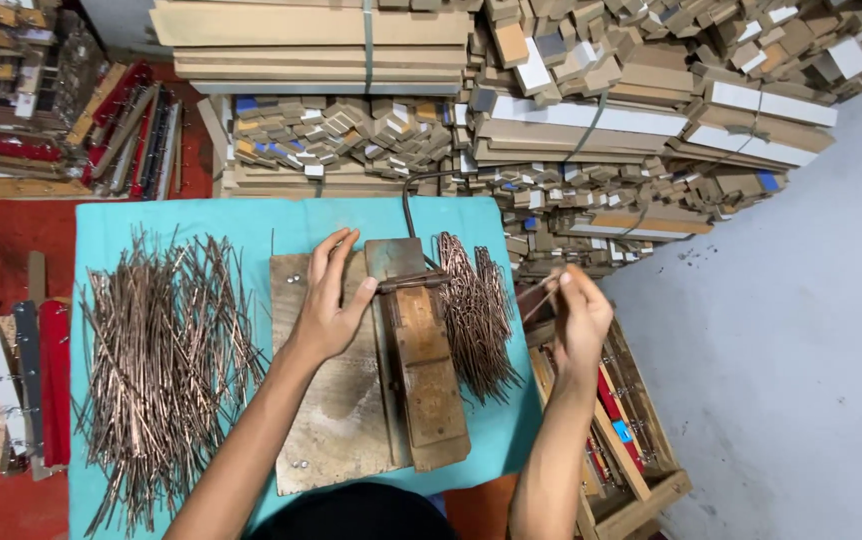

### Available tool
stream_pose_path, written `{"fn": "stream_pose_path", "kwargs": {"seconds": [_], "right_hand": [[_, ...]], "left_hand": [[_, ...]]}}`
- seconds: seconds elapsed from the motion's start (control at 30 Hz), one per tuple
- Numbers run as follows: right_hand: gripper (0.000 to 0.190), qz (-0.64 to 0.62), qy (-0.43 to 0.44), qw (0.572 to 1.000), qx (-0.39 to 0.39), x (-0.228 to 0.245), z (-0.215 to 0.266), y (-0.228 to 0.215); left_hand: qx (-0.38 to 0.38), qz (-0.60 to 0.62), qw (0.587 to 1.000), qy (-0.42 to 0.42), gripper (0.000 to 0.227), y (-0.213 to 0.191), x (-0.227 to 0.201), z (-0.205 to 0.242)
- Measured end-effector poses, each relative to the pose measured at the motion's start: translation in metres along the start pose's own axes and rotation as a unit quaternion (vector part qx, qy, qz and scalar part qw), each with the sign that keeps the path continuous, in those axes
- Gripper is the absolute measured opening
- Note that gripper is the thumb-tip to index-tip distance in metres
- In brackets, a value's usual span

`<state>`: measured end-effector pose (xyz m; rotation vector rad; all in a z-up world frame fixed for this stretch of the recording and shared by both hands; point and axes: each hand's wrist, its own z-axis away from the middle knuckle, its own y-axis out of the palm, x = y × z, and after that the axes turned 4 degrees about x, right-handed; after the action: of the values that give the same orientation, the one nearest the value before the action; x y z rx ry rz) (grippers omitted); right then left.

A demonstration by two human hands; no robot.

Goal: Cutting thin metal rods to length using a manual cutting tool on a workbench

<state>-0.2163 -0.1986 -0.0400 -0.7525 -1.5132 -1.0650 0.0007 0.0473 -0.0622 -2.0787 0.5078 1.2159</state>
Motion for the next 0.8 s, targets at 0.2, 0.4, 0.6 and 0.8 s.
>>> {"fn": "stream_pose_path", "kwargs": {"seconds": [0.2,0.4,0.6,0.8], "right_hand": [[0.025,0.162,0.055,0.979,0.111,-0.017,0.038,-0.005],[0.023,0.238,0.041,0.954,0.176,-0.017,0.051,0.033],[0.012,0.417,-0.051,0.883,0.211,-0.012,0.043,0.063],[0.011,0.42,-0.096,0.876,0.219,-0.017,0.048,0.06]], "left_hand": [[-0.004,0.028,0.999,-0.027,0.05,-0.002,-0.003,-0.001],[-0.021,0.085,0.994,-0.057,0.049,-0.006,-0.006,-0.001],[-0.024,0.084,0.995,-0.051,0.046,-0.005,-0.001,-0.001],[-0.069,0.035,0.995,-0.065,0.042,-0.013,-0.004,0.011]]}}
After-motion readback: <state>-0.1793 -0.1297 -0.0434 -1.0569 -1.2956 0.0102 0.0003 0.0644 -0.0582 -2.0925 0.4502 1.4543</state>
